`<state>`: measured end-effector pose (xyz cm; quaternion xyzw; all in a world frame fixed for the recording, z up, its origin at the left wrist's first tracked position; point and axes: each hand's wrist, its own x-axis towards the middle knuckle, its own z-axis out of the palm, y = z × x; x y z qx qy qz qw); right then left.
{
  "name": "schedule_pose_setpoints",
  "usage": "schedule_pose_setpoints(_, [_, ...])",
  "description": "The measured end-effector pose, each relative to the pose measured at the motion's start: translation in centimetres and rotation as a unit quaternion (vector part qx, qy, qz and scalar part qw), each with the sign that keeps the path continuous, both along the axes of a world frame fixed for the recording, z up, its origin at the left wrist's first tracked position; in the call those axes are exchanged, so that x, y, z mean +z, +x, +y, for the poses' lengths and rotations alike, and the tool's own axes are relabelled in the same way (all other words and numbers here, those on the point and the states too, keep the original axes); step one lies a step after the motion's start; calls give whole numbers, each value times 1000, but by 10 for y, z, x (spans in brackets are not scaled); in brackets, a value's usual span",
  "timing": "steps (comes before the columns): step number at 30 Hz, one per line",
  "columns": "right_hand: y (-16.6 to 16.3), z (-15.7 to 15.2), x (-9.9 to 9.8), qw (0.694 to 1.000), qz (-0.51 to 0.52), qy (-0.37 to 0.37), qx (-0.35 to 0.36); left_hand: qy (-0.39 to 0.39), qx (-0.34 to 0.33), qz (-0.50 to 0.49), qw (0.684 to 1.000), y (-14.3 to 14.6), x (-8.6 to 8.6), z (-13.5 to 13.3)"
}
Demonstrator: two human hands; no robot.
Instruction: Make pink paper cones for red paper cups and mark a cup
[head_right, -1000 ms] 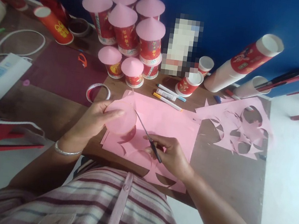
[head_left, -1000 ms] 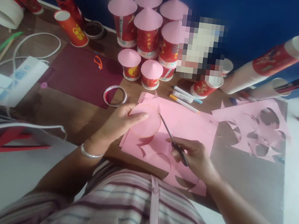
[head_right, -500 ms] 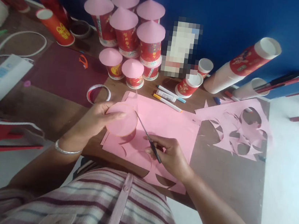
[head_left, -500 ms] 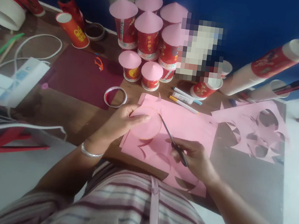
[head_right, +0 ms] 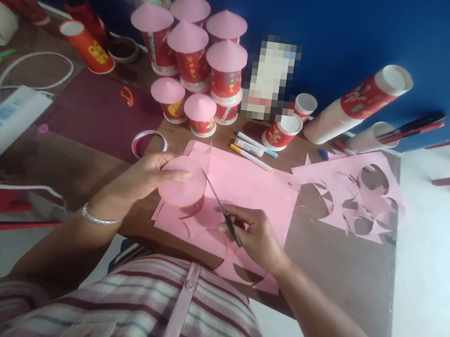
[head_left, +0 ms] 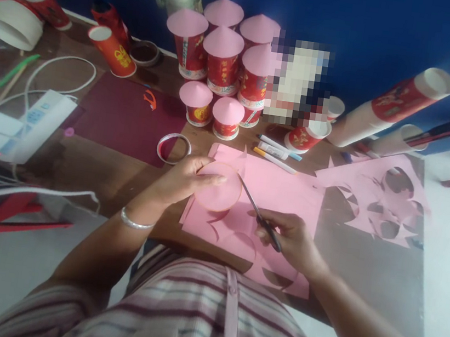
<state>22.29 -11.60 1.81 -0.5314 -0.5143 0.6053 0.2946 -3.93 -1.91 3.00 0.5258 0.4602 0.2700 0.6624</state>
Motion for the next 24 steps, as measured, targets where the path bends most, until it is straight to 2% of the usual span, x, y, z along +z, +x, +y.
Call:
schedule_pose_setpoints(5, [1,-2,-1,1000,2,2,-7,-10,5,-16,1000,1,0,1])
schedule_pose_setpoints(12, [0,-1,-1,1000,7,4,-13,22,19,-18,999,4,-2,1])
schedule_pose_setpoints(24, [-4,0,-1,1000,-2,1,-20,-4,1,-24,1000,6,5,-1])
